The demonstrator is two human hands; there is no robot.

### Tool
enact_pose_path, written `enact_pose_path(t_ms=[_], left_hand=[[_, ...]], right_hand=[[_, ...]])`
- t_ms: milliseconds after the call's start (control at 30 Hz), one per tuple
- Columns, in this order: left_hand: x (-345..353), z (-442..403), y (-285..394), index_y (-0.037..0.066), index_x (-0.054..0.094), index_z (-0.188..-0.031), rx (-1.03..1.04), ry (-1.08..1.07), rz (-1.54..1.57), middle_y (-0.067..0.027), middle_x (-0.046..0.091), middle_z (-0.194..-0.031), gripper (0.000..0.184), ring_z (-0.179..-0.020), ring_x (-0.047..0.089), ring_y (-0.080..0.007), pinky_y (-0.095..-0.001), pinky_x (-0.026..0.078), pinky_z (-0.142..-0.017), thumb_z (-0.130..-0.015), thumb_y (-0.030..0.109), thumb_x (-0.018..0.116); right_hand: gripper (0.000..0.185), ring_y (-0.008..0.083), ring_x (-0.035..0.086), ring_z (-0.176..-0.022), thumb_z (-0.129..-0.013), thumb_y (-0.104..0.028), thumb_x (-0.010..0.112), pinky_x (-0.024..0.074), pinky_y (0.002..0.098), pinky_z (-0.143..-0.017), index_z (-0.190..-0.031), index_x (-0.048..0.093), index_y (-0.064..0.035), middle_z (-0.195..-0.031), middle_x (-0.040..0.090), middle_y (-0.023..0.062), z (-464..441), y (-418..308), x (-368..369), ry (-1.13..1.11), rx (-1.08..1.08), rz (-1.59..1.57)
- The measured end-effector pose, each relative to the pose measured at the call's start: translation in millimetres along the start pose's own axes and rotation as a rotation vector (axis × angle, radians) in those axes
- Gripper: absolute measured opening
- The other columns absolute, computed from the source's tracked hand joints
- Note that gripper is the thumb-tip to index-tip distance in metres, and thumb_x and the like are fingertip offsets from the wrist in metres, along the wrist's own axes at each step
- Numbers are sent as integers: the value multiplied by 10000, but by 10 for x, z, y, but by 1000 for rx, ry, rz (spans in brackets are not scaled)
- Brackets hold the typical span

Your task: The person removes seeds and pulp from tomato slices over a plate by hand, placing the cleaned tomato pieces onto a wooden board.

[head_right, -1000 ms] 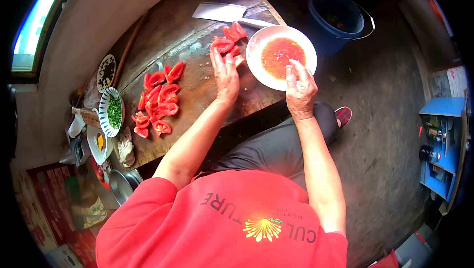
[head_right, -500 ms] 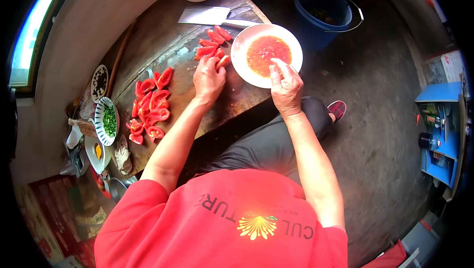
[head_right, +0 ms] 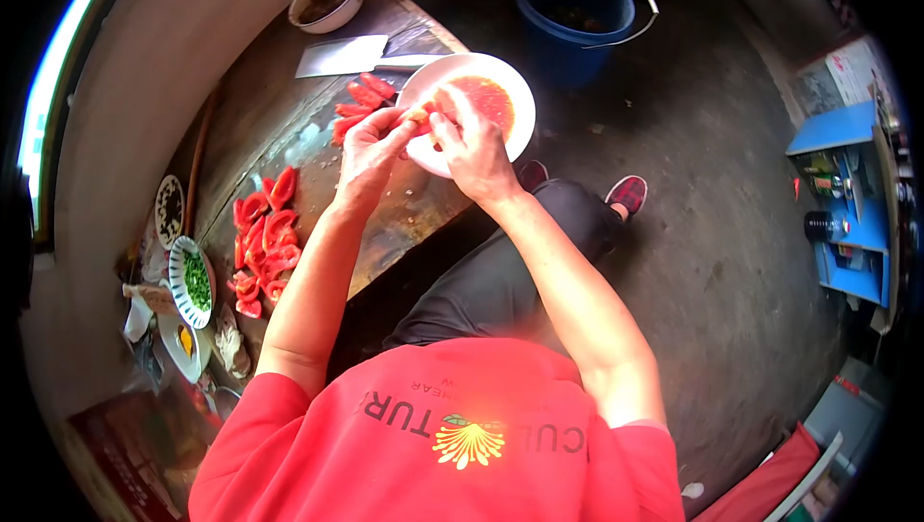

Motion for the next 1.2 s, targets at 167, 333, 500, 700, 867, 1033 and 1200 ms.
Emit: enact_pose_path(t_ms=[167, 333, 500, 700, 867, 1033, 1200], left_hand=[[228, -119, -13, -47, 586, -1175, -6, -225, -103, -61, 682, -925, 308, -784, 607, -83, -222, 486, -696, -905, 100, 580], [288, -167, 8, -63, 606, -1128, 106, -263, -401, -101, 697, -944, 270, -867, 644, -123, -250, 502, -784, -882, 37, 560], [362, -161, 137, -24, 662, -1011, 316, -198, -602, -138, 701, -825, 193, -750, 658, -107, -264, 513, -685, -846, 71, 631], [407, -168, 184, 11, 684, -923, 403, -120, -793, -176, 656, -714, 151, -624, 671, -202, -304, 513, -595, -814, 115, 676], [432, -155, 187, 37, 685, -861, 509, -64, -828, -178, 645, -716, 125, -652, 658, -299, -354, 516, -591, -812, 151, 671], [448, -135, 191, 44, 688, -874, 622, -64, -758, -188, 648, -749, 164, -687, 647, -331, -387, 519, -597, -840, 199, 645], [467, -184, 71, 8, 676, -1013, 313, -156, -379, -111, 697, -858, 234, -742, 662, -179, -291, 522, -674, -892, 201, 621]], right_hand=[[206, 291, 668, -866, -893, -112, 557, 531, 351, -762, -1057, 603, 6, -961, 666, 189, -46, 310, -237, -56, 155, 69], [204, 327, 658, -879, -876, -101, 576, 526, 371, -766, -1047, 604, 7, -951, 663, 197, 59, 186, -306, -18, 106, 234], [200, 352, 647, -886, -877, -80, 565, 524, 380, -769, -1051, 606, 9, -959, 653, 213, 126, 173, -317, 42, 6, 225], [206, 357, 643, -889, -885, -69, 551, 524, 388, -770, -1064, 604, 20, -961, 652, 215, 124, 149, -321, 60, -94, 294], [214, 356, 644, -893, -887, -65, 547, 524, 391, -772, -1077, 605, 16, -964, 652, 215, 125, 135, -325, 68, -149, 312], [204, 356, 645, -892, -881, -54, 549, 524, 388, -775, -1070, 607, 1, -965, 653, 209, 131, 161, -332, 79, -69, 240], [200, 348, 649, -892, -869, -40, 564, 527, 377, -774, -1061, 608, -9, -957, 657, 198, 142, 150, -334, 82, -88, 222]])
Point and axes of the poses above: each hand's wrist, its own z-axis away from the middle knuckle, its own x-axis out of the palm, y = z × x, the point moved 6 cm from there along -z, towards the middle knuckle
